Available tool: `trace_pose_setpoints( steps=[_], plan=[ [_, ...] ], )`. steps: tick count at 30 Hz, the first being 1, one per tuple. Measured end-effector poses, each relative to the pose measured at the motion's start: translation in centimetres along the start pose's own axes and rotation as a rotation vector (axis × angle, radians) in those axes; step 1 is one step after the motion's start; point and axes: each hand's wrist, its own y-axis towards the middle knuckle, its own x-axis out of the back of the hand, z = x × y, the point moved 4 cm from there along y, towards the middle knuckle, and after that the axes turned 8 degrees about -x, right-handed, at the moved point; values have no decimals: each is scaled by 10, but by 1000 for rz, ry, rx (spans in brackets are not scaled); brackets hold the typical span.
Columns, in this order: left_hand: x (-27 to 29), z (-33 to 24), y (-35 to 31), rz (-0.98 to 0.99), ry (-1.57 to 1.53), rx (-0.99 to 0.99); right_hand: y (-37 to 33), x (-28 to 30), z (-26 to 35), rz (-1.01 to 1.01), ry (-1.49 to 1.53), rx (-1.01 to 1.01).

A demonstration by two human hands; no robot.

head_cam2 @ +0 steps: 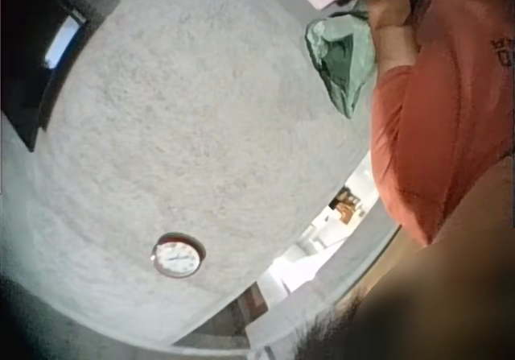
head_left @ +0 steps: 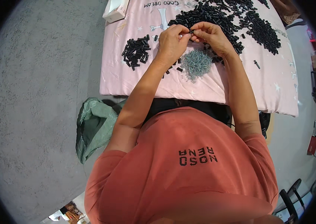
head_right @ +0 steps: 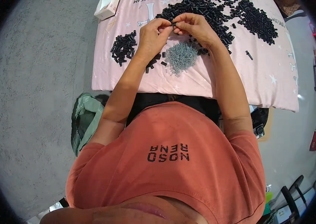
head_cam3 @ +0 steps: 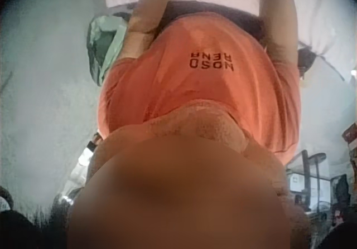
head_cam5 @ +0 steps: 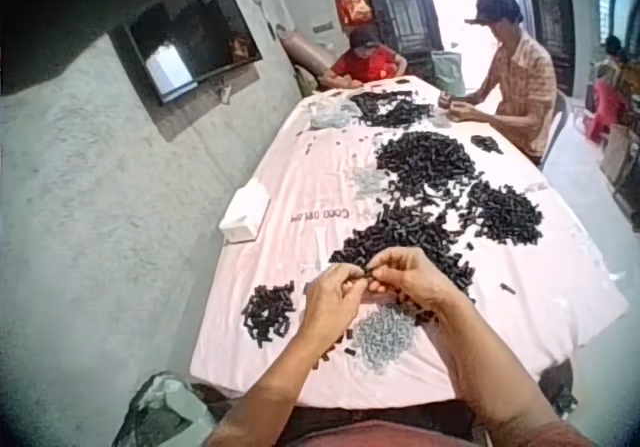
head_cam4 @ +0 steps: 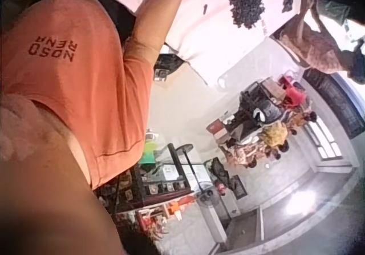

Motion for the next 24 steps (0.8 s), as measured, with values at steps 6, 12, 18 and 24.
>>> trace_pose_setpoints(
  steps=[6,12,18,24],
  plan=[
    [4,4,6,-2,3,-37,-3,-1,3,7,14,15],
    [22,31,-15,105,92,147,-1,6,5,-91,84,53],
    [24,25,-35,280,161,140,0,9,3,-127,73,55],
    [20,27,-39,304,170,75,2,15,4,-149,124,108]
  ],
)
